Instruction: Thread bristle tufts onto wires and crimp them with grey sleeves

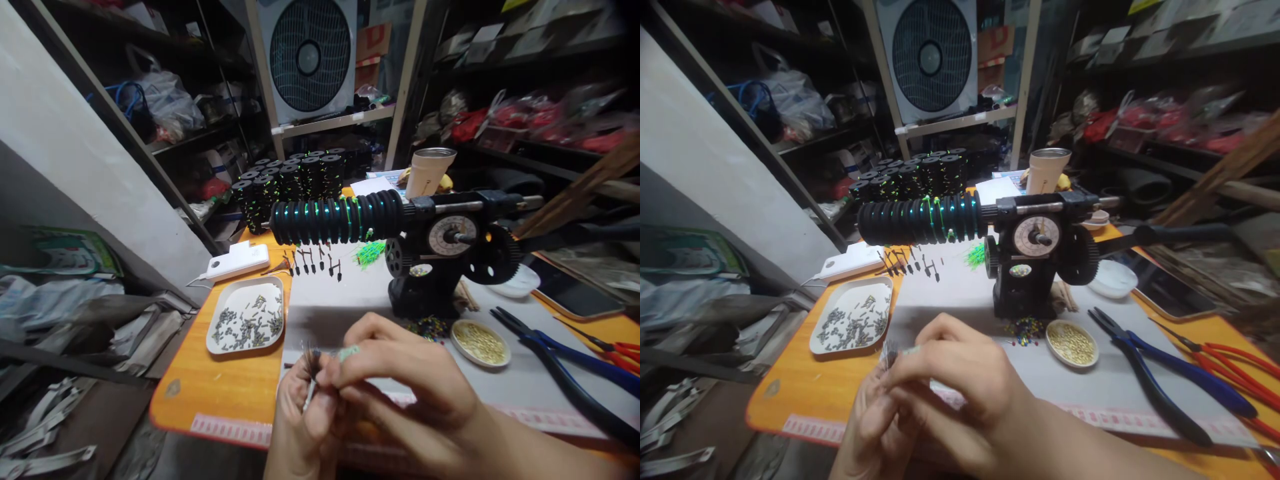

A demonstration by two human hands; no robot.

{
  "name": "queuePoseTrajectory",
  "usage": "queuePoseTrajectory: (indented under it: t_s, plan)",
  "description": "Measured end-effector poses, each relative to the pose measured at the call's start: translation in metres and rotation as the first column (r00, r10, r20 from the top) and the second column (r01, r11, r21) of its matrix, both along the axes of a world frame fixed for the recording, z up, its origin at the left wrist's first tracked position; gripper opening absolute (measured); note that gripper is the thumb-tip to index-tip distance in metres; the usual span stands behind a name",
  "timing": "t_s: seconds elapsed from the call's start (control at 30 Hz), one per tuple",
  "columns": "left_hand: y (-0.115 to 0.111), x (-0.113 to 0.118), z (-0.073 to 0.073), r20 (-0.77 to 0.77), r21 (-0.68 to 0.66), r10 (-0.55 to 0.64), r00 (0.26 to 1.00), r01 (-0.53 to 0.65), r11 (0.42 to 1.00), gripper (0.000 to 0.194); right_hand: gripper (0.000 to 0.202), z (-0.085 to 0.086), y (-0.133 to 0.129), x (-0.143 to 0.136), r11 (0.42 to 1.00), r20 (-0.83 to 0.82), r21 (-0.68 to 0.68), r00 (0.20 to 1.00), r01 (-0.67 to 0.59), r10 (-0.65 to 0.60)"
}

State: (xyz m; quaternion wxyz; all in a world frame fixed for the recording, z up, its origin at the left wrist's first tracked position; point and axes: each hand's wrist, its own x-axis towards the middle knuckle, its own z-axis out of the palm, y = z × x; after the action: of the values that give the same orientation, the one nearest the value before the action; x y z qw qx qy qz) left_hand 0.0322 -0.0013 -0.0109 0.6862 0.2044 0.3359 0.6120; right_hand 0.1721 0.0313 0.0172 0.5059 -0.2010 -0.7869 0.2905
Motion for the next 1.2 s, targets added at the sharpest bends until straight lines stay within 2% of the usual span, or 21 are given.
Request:
queuePoseTrajectory:
  t_s: [0.07, 0.13, 0.23, 0.4, 0.67, 1.2]
  plan:
    - [0.001, -0.001, 0.0, 0.133, -0.005, -0.031, 0.991, 0.032, 0.999, 0.025, 0.018, 0.0, -0.001, 0.001, 0.996, -0.035, 0.008, 0.995, 0.092, -0.091]
    - [0.002, -0.002, 0.002, 0.231, 0.034, -0.052, 0.971, 0.045, 0.998, 0.022, 0.017, -0.001, -0.002, 0.002, 0.98, -0.039, 0.075, 0.983, 0.182, -0.179]
    - [0.002, -0.003, 0.003, 0.284, 0.05, -0.051, 0.958, 0.038, 0.998, 0.02, 0.019, -0.005, -0.006, 0.002, 0.945, 0.006, 0.189, 0.962, 0.267, -0.273]
    - [-0.002, -0.003, 0.0, 0.331, -0.033, -0.016, 0.943, 0.029, 0.999, 0.021, 0.016, -0.008, -0.01, -0.001, 0.894, 0.025, 0.263, 0.923, 0.364, -0.384]
    - [-0.003, -0.001, 0.004, 0.437, -0.07, -0.071, 0.896, 0.113, 0.991, 0.02, 0.013, 0.0, -0.01, -0.005, 0.88, -0.004, 0.272, 0.915, 0.39, -0.405]
    - [-0.004, 0.0, 0.004, 0.528, -0.038, -0.104, 0.843, 0.146, 0.989, 0.015, 0.014, -0.001, -0.01, -0.004, 0.884, -0.015, 0.255, 0.915, 0.392, -0.402]
